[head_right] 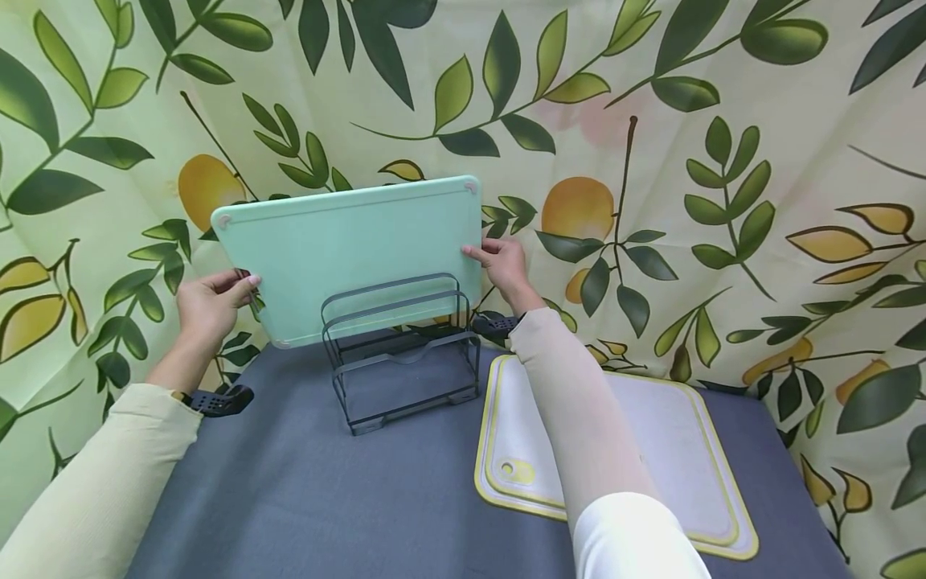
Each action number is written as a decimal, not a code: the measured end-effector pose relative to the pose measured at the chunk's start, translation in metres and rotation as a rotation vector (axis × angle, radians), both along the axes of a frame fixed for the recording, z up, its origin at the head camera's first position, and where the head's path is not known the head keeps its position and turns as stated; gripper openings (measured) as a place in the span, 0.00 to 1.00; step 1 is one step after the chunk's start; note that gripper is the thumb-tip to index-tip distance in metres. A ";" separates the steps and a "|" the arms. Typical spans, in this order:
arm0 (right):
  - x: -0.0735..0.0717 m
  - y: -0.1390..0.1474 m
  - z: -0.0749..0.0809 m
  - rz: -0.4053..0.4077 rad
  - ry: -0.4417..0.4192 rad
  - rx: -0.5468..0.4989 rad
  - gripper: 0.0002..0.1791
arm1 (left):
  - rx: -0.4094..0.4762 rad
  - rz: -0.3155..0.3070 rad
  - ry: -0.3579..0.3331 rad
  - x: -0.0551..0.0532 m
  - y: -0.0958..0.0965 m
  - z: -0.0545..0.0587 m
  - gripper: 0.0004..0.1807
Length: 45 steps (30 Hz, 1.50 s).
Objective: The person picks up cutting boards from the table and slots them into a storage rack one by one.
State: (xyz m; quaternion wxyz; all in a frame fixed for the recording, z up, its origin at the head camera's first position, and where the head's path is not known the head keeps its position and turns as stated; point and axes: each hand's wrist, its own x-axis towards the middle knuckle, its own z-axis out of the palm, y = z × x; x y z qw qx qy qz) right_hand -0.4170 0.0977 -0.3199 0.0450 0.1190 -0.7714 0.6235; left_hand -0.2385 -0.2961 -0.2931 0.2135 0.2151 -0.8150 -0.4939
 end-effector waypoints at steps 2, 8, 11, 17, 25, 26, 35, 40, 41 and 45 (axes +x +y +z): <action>0.001 0.000 -0.002 -0.009 -0.011 0.010 0.22 | -0.003 0.002 -0.008 0.000 0.000 -0.001 0.28; 0.000 0.002 -0.007 -0.016 -0.015 0.037 0.23 | -0.009 -0.007 -0.008 -0.002 0.001 -0.006 0.27; 0.000 0.002 -0.010 -0.021 -0.018 0.024 0.22 | -0.014 -0.010 -0.013 -0.002 0.001 -0.008 0.27; -0.001 0.002 -0.018 -0.032 -0.019 0.016 0.20 | -0.010 -0.016 -0.045 -0.002 0.002 -0.012 0.27; 0.002 0.003 -0.027 -0.025 -0.024 -0.002 0.20 | -0.013 -0.038 -0.050 -0.005 0.002 -0.016 0.26; 0.002 0.004 -0.029 -0.029 -0.025 0.000 0.20 | -0.013 -0.043 -0.051 -0.005 0.002 -0.017 0.26; 0.007 0.004 -0.040 -0.045 -0.026 0.019 0.18 | 0.000 -0.065 -0.057 -0.007 0.000 -0.026 0.25; 0.008 0.004 -0.045 -0.035 -0.029 0.010 0.19 | -0.029 -0.064 -0.060 -0.008 -0.001 -0.030 0.24; 0.008 0.004 -0.046 -0.031 -0.032 0.003 0.19 | -0.036 -0.062 -0.066 -0.008 -0.001 -0.031 0.24; 0.009 0.004 -0.050 -0.024 -0.049 -0.013 0.20 | -0.047 -0.067 -0.078 -0.009 0.000 -0.034 0.23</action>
